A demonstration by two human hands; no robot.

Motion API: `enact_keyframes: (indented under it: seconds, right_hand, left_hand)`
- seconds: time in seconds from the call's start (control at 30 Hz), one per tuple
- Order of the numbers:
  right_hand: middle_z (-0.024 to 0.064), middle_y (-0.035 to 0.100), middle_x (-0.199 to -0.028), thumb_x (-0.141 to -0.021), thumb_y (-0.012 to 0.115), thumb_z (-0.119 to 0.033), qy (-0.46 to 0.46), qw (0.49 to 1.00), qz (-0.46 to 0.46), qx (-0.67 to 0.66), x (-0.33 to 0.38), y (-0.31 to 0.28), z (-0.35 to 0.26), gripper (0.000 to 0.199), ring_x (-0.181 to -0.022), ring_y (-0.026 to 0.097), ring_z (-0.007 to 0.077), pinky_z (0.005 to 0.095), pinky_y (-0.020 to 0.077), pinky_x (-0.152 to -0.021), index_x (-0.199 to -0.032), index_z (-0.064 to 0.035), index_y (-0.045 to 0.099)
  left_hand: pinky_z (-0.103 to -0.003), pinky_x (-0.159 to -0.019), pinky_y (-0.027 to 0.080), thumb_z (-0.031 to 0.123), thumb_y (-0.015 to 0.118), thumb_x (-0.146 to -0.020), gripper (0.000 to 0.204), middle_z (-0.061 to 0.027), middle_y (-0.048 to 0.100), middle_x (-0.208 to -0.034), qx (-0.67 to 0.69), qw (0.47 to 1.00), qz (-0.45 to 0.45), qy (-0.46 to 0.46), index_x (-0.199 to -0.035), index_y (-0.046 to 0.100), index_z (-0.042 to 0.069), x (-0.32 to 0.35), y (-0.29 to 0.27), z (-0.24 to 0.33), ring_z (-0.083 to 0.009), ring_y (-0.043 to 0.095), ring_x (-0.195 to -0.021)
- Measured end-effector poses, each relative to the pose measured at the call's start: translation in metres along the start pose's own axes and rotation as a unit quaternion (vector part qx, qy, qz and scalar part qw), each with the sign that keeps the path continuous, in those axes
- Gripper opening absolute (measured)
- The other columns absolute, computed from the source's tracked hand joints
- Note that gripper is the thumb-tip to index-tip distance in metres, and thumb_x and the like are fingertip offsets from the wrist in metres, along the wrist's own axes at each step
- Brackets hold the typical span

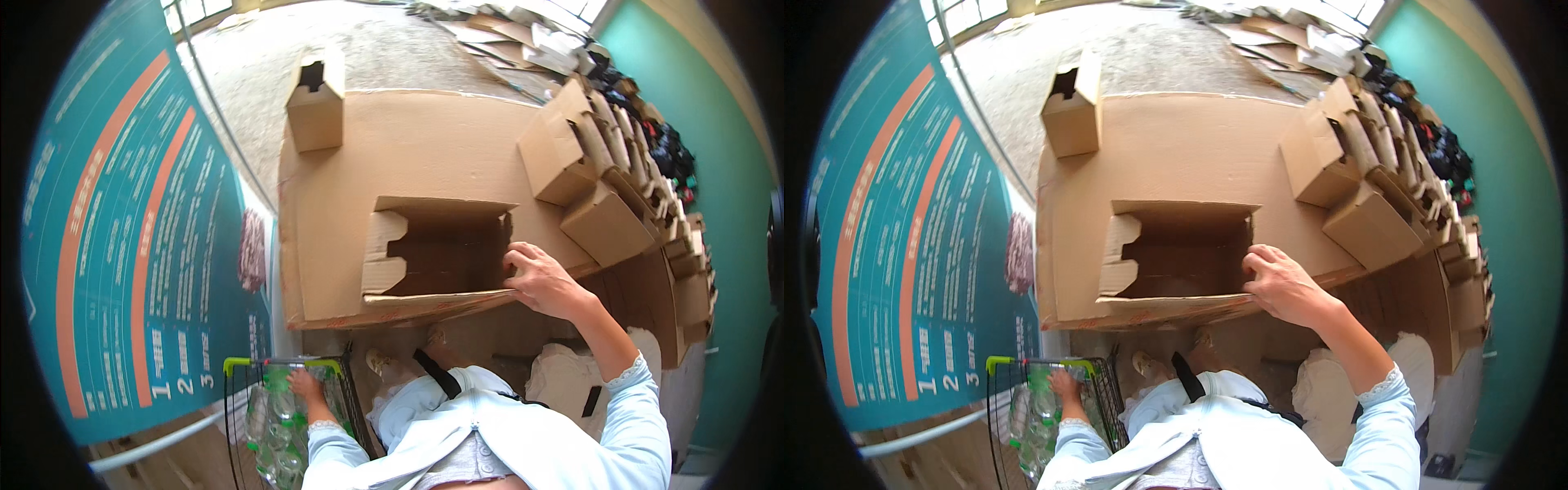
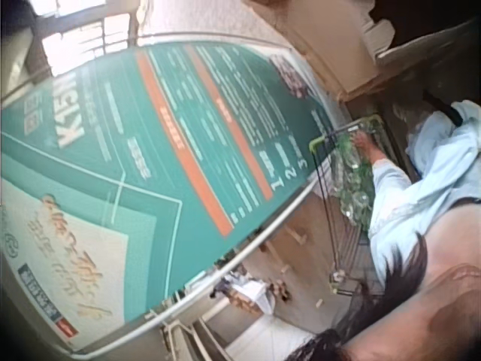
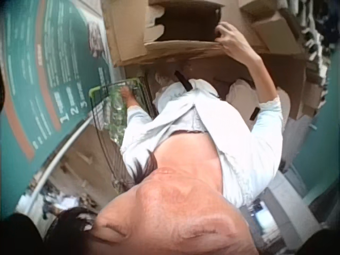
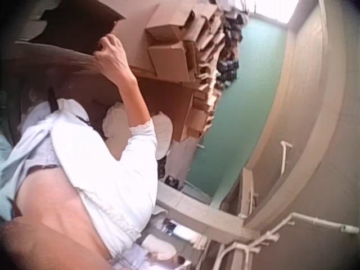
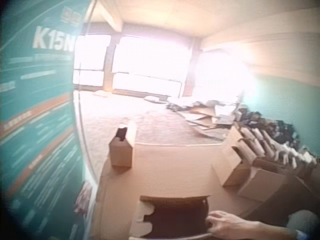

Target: The person places bottles from a shopping cart into individual cardboard boxes on a table, folding the top flaps down by hand and moving the completed boxes to the side.

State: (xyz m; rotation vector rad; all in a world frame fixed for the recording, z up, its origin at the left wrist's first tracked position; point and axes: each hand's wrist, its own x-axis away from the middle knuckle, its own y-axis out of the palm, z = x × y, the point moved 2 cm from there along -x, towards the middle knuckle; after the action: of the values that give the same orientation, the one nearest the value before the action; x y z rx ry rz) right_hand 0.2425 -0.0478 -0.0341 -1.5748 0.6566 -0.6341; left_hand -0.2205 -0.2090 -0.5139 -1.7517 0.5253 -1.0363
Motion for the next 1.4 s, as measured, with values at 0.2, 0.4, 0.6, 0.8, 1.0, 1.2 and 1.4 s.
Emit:
enact_keyframes:
  seconds: [0.2,0.4,0.6,0.8,1.0,1.2,1.4]
  right_hand:
    - [0.0106,0.055,-0.1,-0.073,0.069,-0.01,0.009,0.999,0.019,-0.025,0.009,0.003,0.006,0.005,-0.11,0.051,0.028,0.0389,0.0455,-0.097,-0.071,-0.0058,0.067]
    - [0.0079,0.057,-0.096,-0.072,0.07,-0.01,-0.027,0.999,-0.001,-0.038,0.008,-0.003,0.021,0.004,-0.105,0.05,0.0249,0.0353,0.045,-0.094,-0.072,-0.0068,0.07]
    - [0.0075,0.057,-0.096,-0.074,0.071,-0.011,-0.069,0.995,-0.049,-0.057,0.006,-0.004,0.04,0.006,-0.104,0.049,0.0241,0.034,0.0439,-0.093,-0.078,-0.0073,0.074]
    - [0.0075,0.057,-0.1,-0.071,0.072,-0.01,-0.104,0.992,-0.023,-0.061,0.01,0.012,0.059,0.008,-0.106,0.048,0.0239,0.0345,0.0432,-0.092,-0.079,-0.0072,0.073]
    - [0.0064,0.058,-0.099,-0.067,0.073,-0.009,-0.106,0.989,0.019,-0.1,0.014,0.015,0.068,0.011,-0.11,0.049,0.0242,0.0366,0.0436,-0.094,-0.077,-0.0053,0.069]
    - [0.0043,0.058,-0.091,-0.071,0.064,-0.016,-0.177,0.977,0.088,-0.082,0.005,0.027,0.055,0.011,-0.102,0.05,0.0222,0.0308,0.0444,-0.086,-0.068,-0.008,0.07]
    - [0.0061,0.06,-0.099,-0.072,0.066,-0.011,-0.158,0.982,0.038,-0.098,0.001,0.025,0.059,0.011,-0.11,0.049,0.0247,0.0349,0.0437,-0.096,-0.08,-0.0043,0.07]
  left_hand:
    - [-0.048,-0.083,0.049,0.02,0.091,-0.057,0.068,-0.0128,0.057,-0.117,0.26,0.945,0.161,0.116,-0.114,0.056,0.008,0.052,-0.035,-0.015,-0.0377,0.057,-0.106]
    - [-0.038,-0.093,0.05,0.023,0.085,-0.069,0.071,-0.0144,0.067,-0.116,0.593,0.753,0.286,0.01,-0.129,0.055,0.0,0.075,-0.157,-0.054,-0.0297,0.066,-0.101]
    - [-0.054,-0.107,0.041,0.036,0.072,-0.08,0.075,-0.0188,0.053,-0.131,0.712,0.491,0.403,0.299,-0.139,0.041,0.001,0.138,-0.402,0.017,-0.0344,0.056,-0.117]
    - [-0.046,-0.097,0.05,0.043,0.089,-0.062,0.089,-0.0162,0.062,-0.116,0.714,0.389,0.118,0.569,-0.132,0.048,0.007,0.217,-0.533,0.204,-0.029,0.06,-0.113]
    - [-0.041,-0.081,0.054,0.024,0.085,-0.061,0.065,-0.0213,0.068,-0.093,0.115,0.803,-0.024,0.585,-0.113,0.054,0.0,0.188,-0.5,0.313,-0.0364,0.067,-0.091]
    - [-0.043,-0.082,0.055,0.027,0.082,-0.063,0.059,-0.0199,0.071,-0.097,-0.178,0.767,-0.084,0.611,-0.113,0.063,0.002,0.109,-0.42,0.357,-0.039,0.068,-0.092]
    - [-0.043,-0.077,0.057,0.012,0.073,-0.073,0.019,-0.0161,0.072,-0.093,-0.157,0.818,0.048,0.551,-0.091,0.073,0.01,0.09,-0.374,0.379,-0.0327,0.071,-0.09]
